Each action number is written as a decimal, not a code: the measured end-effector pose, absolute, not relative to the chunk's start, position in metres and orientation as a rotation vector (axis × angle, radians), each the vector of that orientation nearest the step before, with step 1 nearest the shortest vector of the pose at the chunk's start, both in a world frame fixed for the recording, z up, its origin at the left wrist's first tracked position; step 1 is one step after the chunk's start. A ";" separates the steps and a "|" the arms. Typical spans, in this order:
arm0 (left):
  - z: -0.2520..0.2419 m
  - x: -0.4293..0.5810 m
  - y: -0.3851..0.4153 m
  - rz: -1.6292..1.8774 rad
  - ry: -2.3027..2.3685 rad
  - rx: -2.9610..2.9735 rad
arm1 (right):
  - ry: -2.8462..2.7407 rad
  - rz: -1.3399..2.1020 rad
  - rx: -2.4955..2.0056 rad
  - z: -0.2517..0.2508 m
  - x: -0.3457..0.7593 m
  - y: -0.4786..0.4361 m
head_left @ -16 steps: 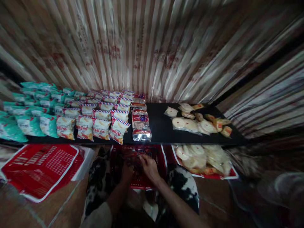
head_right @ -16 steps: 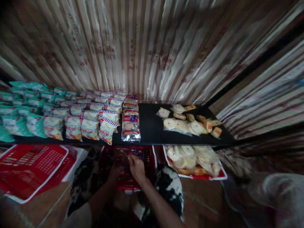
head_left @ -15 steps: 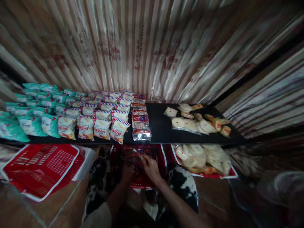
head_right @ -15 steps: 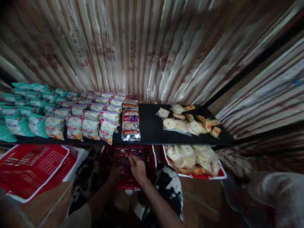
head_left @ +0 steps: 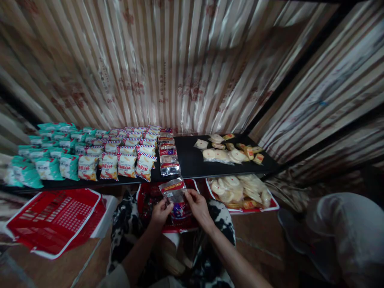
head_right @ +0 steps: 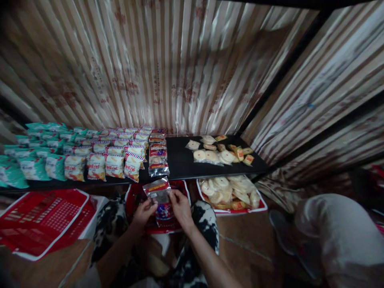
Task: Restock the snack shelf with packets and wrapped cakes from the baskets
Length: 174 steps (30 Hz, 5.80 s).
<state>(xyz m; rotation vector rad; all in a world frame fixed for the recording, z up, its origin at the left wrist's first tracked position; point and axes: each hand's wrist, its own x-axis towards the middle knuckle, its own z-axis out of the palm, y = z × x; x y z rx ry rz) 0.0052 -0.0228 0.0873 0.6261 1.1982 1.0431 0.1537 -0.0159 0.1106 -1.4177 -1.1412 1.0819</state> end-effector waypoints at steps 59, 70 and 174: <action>0.175 0.084 -0.060 0.993 0.992 0.290 | -0.576 1.059 -1.298 0.148 0.152 -0.061; 0.136 0.041 -0.064 0.708 1.151 0.472 | -0.478 1.093 -1.245 0.158 0.208 -0.025; 0.118 0.047 0.177 0.839 1.909 2.139 | -2.228 0.159 -1.763 0.152 0.103 0.322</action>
